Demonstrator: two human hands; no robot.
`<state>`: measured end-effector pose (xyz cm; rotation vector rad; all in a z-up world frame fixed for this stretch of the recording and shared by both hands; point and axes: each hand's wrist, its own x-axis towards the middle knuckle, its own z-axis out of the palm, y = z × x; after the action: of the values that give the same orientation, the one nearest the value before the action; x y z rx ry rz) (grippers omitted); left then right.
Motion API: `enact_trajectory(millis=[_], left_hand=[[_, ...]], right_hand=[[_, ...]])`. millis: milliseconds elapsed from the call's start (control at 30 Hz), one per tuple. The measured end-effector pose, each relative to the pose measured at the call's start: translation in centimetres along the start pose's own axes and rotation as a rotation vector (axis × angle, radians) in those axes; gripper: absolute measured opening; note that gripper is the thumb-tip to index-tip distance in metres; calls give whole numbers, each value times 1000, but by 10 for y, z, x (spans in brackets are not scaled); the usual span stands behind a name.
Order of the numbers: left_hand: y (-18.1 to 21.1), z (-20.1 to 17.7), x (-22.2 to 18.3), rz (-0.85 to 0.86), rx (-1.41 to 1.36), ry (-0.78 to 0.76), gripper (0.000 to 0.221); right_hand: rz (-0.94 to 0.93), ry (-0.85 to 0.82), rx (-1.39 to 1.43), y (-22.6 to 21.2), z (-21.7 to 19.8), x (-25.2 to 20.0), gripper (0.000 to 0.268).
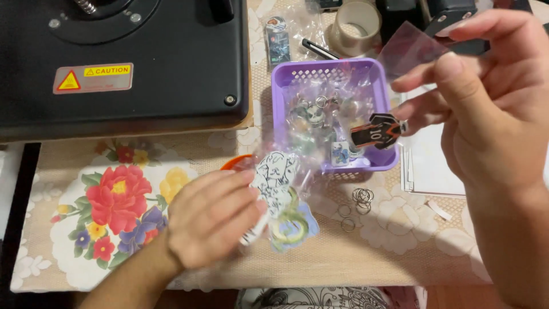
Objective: Assembling keychains by attaching metal rings to charms and then placing each finished keychain into a small plastic bag.
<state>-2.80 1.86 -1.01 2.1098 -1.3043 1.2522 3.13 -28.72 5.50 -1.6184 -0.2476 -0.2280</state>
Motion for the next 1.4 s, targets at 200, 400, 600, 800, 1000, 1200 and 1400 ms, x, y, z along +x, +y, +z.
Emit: enact_trajectory(millis=[200, 400, 600, 800, 1000, 1200, 1400], left_hand=[[-4, -10, -5, -973, -434, 155, 17], [-2, -30, -7, -1013, -312, 97, 19], [11, -48, 3, -369, 61, -84, 9], [24, -11, -22, -131, 118, -555, 19], [-1, -13, 11, -578, -419, -1172, 25], [11, -28, 0, -481, -269, -904, 43], [11, -30, -5, -319, -277, -690, 21]], right_hand=[[98, -44, 74, 21, 12, -7, 12], [246, -88, 126, 28, 43, -18, 8], [-188, -168, 69, 46, 69, -44, 22], [-709, -521, -445, 74, 90, -68, 22], [-560, -763, -676, 66, 111, -63, 46], [-640, -970, -643, 56, 106, -44, 27], [-713, -811, -661, 43, 87, -52, 27]])
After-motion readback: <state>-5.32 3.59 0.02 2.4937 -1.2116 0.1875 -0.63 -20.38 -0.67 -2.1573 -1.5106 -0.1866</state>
